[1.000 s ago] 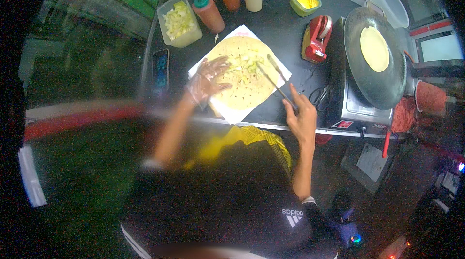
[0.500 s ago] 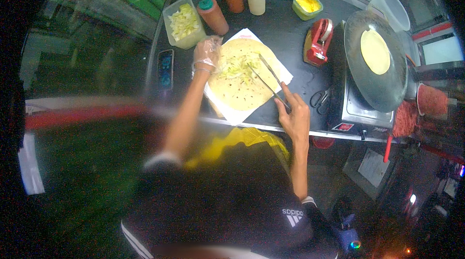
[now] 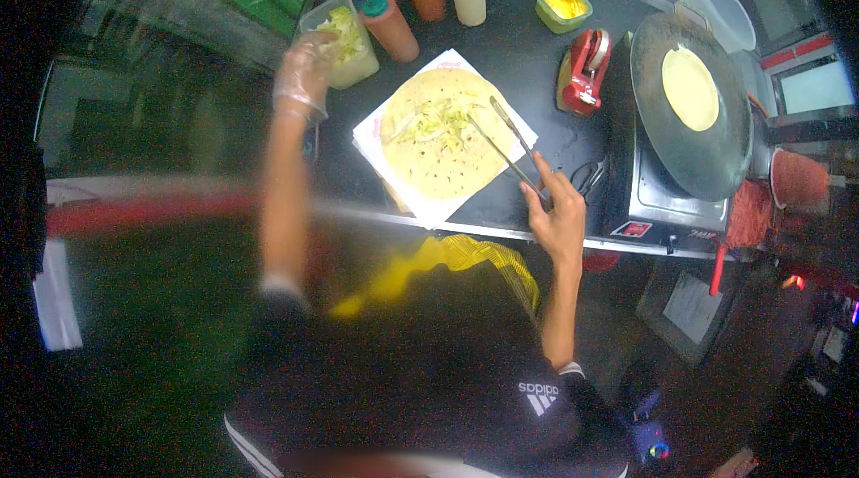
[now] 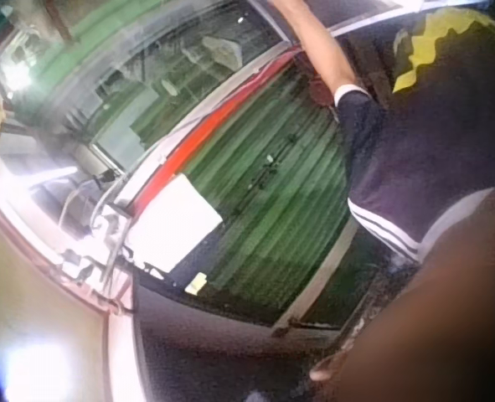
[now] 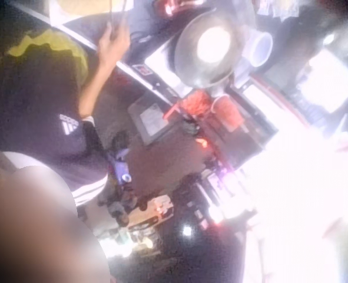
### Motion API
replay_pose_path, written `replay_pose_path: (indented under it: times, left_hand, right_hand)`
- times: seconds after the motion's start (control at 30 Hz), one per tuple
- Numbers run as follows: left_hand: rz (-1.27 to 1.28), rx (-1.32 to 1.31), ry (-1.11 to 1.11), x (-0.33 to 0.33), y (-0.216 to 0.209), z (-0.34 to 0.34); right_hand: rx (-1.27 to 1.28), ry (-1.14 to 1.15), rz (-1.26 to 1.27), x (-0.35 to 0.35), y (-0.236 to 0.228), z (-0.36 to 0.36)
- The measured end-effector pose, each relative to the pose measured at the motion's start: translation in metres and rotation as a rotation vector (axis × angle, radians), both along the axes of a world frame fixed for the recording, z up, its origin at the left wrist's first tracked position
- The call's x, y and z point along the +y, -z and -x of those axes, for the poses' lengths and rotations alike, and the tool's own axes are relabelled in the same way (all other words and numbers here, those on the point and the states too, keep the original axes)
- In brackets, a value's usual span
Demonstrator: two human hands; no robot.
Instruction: The person cooks a crepe on a flat griddle, then transfers it to a paper wrapper. They add shredded lettuce, shredded meat, and drizzle two sauces over the crepe. The person folds the crepe in the wrapper and prepares to serve it.
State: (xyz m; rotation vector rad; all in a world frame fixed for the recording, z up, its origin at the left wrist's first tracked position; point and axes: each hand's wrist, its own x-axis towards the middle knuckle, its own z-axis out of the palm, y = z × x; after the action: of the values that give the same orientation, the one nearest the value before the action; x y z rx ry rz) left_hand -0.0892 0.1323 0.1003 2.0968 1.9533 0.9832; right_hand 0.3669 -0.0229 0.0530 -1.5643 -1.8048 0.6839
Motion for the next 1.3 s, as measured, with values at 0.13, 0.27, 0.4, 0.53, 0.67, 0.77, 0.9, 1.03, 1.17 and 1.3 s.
replay_pose_path:
  times: [0.13,0.27,0.4,0.53,0.67,0.77,0.9,1.03,1.17,1.3]
  left_hand:
    - [0.23,-0.042,0.209,-0.036,0.045,-0.042]
    - [0.485,0.032,0.228,-0.057,0.07,-0.074]
    - [0.441,0.03,0.257,-0.055,0.052,-0.079]
    - [0.368,-0.077,0.238,-0.058,0.02,-0.079]
    - [0.246,-0.212,0.088,-0.056,-0.026,-0.068]
    - [0.126,-0.321,-0.051,-0.048,-0.062,-0.053]
    - [0.004,-0.279,-0.005,-0.039,-0.078,-0.038]
    - [0.552,-0.098,0.223,-0.048,-0.016,-0.067]
    - [0.398,0.17,0.343,-0.077,0.071,-0.107]
    - [0.341,0.098,0.265,-0.088,0.097,-0.108]
  right_hand:
    - [0.036,0.026,0.043,0.006,0.0,0.002]
    - [0.026,0.009,0.029,0.003,0.002,0.004]
    - [0.027,-0.009,0.016,-0.004,0.004,0.003]
    - [-0.026,-0.022,0.037,-0.008,0.001,-0.003]
    - [-0.005,-0.016,0.056,-0.01,-0.003,-0.01]
    - [-0.013,-0.022,0.021,-0.01,-0.004,-0.013]
    - [-0.02,-0.042,0.016,-0.007,-0.003,-0.012]
    - [-0.008,-0.07,0.011,-0.002,-0.002,-0.007]
    - [-0.018,-0.066,0.034,-0.001,-0.004,-0.003]
    - [-0.009,-0.042,0.049,-0.003,-0.004,-0.002]
